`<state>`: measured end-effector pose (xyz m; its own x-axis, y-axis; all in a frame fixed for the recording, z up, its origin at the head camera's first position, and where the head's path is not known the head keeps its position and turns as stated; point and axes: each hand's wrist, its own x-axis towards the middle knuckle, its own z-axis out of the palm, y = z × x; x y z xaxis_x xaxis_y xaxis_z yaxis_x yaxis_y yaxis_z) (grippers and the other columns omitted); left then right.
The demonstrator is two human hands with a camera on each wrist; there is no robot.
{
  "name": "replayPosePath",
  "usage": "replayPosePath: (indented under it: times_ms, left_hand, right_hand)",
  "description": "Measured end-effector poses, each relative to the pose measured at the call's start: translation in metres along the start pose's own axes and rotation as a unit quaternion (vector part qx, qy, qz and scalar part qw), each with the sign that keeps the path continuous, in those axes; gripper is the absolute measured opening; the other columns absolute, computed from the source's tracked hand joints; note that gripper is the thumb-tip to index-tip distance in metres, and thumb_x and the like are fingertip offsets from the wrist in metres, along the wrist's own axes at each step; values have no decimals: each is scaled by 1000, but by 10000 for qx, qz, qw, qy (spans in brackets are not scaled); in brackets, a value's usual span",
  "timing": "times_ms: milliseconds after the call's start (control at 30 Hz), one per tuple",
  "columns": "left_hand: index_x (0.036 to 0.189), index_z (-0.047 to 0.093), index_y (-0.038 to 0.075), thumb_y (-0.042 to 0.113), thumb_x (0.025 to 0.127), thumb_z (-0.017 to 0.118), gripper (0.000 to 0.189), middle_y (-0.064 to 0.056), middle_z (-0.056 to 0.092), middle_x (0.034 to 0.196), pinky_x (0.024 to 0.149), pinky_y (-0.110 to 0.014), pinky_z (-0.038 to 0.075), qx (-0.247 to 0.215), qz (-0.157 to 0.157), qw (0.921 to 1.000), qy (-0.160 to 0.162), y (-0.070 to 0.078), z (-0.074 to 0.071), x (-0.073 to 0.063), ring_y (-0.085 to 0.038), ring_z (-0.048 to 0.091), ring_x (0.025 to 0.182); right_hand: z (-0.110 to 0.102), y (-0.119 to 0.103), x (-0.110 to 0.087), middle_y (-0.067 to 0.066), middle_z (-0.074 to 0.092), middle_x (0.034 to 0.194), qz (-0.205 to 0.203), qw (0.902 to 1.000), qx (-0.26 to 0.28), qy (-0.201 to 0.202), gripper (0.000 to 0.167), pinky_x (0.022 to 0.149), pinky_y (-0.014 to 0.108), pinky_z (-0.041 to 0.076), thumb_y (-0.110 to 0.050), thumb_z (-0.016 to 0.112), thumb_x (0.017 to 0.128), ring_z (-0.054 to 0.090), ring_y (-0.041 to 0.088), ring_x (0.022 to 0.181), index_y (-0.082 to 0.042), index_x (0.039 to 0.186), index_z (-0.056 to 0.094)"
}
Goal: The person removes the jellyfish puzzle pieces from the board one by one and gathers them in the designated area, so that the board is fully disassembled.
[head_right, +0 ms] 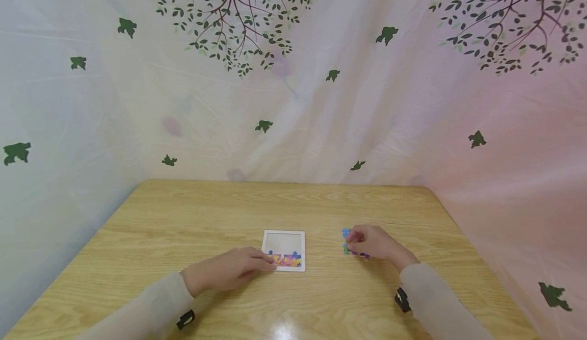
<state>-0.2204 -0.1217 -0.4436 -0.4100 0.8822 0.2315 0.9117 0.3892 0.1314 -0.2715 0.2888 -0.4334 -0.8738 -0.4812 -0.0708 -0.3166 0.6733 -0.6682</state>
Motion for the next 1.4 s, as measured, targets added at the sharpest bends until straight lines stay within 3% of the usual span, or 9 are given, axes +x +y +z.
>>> replayPosePath:
  times_ms: [333, 500, 633, 833, 1033, 1233, 1400]
  left_hand:
    - [122, 72, 10, -7, 95, 63, 34, -3, 71, 119, 97, -27, 54, -86, -102, 9999, 84, 0, 2, 5, -17, 66, 111]
    - [124, 70, 12, -6, 95, 64, 35, -3, 70, 117, 92, -25, 55, 59, -201, 9998, 21, 2, 2, 6, -16, 65, 107]
    - [126, 70, 11, -6, 94, 66, 36, -4, 70, 114, 87, -24, 55, 150, -75, 9997, 158, 3, 1, 6, -16, 65, 102]
    - [130, 72, 12, -2, 97, 67, 36, -3, 69, 120, 90, -25, 56, 208, -216, 9995, -77, 7, -2, 9, -17, 65, 110]
    - [130, 73, 14, 2, 97, 69, 35, -1, 68, 121, 86, -25, 57, 308, -376, 9984, -271, 10, -4, 12, -16, 64, 110]
    - [128, 74, 12, 4, 97, 69, 33, -3, 68, 123, 85, -30, 59, 494, -178, 9985, -145, 9, -3, 13, -18, 66, 111]
    - [133, 70, 12, 8, 99, 68, 34, -2, 67, 137, 84, -36, 60, 537, -236, 9979, -287, 9, -2, 12, -20, 63, 123]
  right_hand:
    - [0, -6, 7, -1, 66, 92, -256, 9994, -173, 147, 13, 65, 25, 52, -19, 71, 99, 58, 12, 76, -7, 104, 70]
    - [8, -17, 12, 0, 66, 91, -291, 9995, -21, 70, 12, 54, 23, 48, -16, 73, 98, 57, 11, 68, -6, 104, 70]
    - [17, -25, 20, -1, 66, 92, -362, 9993, 68, -2, 12, 54, 23, 48, -16, 74, 97, 56, 10, 67, -7, 105, 72]
    - [31, -41, 30, -2, 68, 96, -669, 9974, 173, -197, 18, 64, 25, 52, -15, 74, 96, 60, 12, 75, -5, 111, 74]
    - [49, -59, 38, 1, 69, 100, -836, 9955, 217, -377, 25, 67, 24, 54, -15, 79, 92, 62, 8, 77, -3, 115, 75]
    - [65, -74, 41, 0, 65, 103, -860, 9951, -203, -454, 30, 71, 25, 50, -19, 81, 90, 57, 7, 79, -6, 117, 77]
    - [72, -80, 41, -2, 61, 96, -770, 9951, -481, -397, 27, 70, 26, 48, -18, 82, 89, 54, 11, 80, -6, 114, 77]
